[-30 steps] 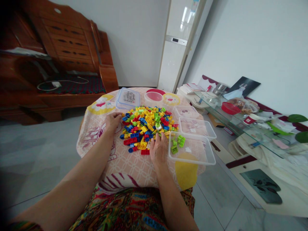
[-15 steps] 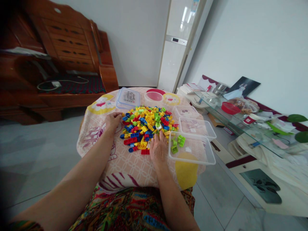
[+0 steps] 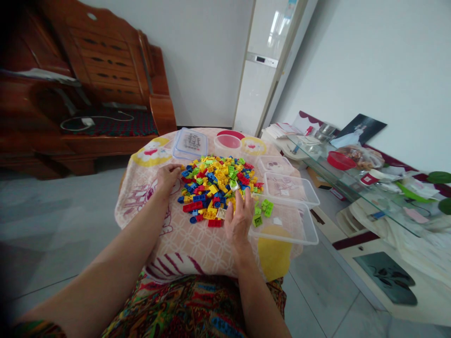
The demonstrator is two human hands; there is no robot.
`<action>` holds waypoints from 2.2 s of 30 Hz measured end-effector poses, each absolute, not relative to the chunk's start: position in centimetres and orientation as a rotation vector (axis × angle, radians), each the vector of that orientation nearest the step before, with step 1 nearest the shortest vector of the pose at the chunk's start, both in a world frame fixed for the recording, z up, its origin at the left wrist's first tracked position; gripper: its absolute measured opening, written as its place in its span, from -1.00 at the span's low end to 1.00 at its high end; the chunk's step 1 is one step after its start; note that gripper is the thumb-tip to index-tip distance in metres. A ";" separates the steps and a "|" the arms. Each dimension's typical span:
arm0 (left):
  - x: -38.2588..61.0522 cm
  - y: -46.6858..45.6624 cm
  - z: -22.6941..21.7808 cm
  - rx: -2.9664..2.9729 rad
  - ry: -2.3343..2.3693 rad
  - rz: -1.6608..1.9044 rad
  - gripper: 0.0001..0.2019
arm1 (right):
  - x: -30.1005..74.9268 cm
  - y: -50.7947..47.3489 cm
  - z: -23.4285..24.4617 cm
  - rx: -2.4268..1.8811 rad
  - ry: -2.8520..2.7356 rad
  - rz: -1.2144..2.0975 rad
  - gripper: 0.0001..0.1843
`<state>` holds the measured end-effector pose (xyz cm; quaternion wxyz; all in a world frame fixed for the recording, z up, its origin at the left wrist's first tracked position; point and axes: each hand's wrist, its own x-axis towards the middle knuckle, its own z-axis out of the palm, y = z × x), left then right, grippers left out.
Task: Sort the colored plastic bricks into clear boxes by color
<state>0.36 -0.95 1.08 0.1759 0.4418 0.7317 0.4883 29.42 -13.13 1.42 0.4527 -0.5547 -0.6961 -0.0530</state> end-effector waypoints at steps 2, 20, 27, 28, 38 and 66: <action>0.3 -0.9 1.1 1.250 2.074 1.387 -0.60 | 30.6 -13.1 2.5 -1.368 -1.668 -0.141 -0.51; 0.6 -1.3 1.6 1.250 2.093 1.370 -0.61 | 27.1 -12.5 0.4 -1.501 -1.948 0.003 -0.51; 0.6 -1.1 1.2 1.234 2.091 1.385 -0.61 | 26.9 -11.9 0.0 -1.529 -2.012 -0.024 -0.51; 0.5 -1.0 1.2 1.238 2.088 1.379 -0.61 | 26.9 -12.0 0.0 -1.513 -2.010 -0.024 -0.52; 0.4 -0.8 1.1 1.245 2.102 1.379 -0.61 | 27.1 -12.2 -0.2 -1.455 -1.970 -0.006 -0.56; 0.5 -0.8 0.9 1.240 2.114 1.365 -0.60 | 26.8 -12.4 -0.2 -1.266 -1.926 0.082 -0.59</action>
